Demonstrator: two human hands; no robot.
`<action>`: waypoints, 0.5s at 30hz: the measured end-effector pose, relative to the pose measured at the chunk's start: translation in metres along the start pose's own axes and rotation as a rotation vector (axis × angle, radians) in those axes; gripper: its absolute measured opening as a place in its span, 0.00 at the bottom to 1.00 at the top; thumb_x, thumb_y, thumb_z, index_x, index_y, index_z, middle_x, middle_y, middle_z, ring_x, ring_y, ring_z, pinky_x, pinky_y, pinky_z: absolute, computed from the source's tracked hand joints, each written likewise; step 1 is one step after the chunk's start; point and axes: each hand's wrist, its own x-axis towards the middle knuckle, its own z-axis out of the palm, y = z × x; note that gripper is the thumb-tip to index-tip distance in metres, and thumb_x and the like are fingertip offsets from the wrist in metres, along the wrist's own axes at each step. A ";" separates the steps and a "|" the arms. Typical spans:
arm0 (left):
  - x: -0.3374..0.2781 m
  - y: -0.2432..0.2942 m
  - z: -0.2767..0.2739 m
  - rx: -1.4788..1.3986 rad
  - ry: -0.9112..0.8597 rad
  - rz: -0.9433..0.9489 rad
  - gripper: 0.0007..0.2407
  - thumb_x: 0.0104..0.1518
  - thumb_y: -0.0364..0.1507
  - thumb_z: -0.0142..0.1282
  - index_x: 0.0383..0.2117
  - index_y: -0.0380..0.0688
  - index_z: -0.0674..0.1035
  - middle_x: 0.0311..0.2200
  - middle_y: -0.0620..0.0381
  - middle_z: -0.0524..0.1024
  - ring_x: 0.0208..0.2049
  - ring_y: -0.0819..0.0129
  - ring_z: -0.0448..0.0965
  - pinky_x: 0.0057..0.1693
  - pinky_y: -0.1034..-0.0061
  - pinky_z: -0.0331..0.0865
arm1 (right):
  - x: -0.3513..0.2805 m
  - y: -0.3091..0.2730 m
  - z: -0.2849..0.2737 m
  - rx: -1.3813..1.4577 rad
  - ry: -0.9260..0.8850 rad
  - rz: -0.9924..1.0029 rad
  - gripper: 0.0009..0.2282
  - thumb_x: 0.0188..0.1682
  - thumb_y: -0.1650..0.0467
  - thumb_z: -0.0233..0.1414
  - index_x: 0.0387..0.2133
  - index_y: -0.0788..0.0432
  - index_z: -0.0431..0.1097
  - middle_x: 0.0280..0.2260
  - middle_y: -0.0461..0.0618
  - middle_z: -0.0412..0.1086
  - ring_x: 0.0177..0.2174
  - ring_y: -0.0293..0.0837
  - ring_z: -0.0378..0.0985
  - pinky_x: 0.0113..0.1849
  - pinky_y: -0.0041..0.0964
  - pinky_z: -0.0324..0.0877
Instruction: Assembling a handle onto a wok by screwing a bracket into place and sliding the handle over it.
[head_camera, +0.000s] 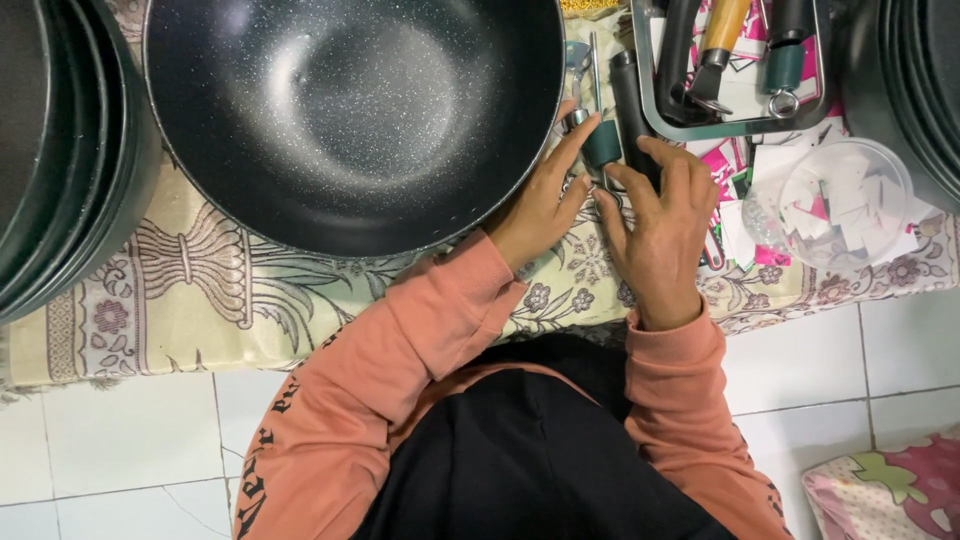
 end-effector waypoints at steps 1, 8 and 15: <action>0.000 -0.001 0.000 0.000 0.000 -0.001 0.26 0.65 0.21 0.45 0.72 0.45 0.58 0.72 0.46 0.52 0.77 0.56 0.40 0.79 0.58 0.39 | -0.001 0.000 0.000 0.000 -0.001 0.000 0.09 0.57 0.64 0.59 0.43 0.56 0.77 0.52 0.54 0.67 0.51 0.57 0.65 0.44 0.47 0.58; 0.001 -0.004 0.000 0.035 0.011 0.021 0.26 0.65 0.21 0.45 0.72 0.45 0.59 0.72 0.46 0.54 0.77 0.55 0.41 0.79 0.57 0.38 | 0.001 -0.003 0.002 -0.008 -0.009 -0.044 0.19 0.57 0.55 0.57 0.51 0.56 0.73 0.53 0.55 0.68 0.51 0.58 0.66 0.47 0.51 0.58; 0.003 0.014 -0.010 -0.114 -0.018 0.005 0.26 0.66 0.19 0.39 0.73 0.43 0.56 0.73 0.45 0.54 0.76 0.54 0.48 0.80 0.57 0.44 | 0.001 -0.003 0.003 -0.021 -0.019 -0.065 0.20 0.56 0.57 0.57 0.53 0.57 0.73 0.53 0.56 0.67 0.53 0.59 0.65 0.49 0.52 0.57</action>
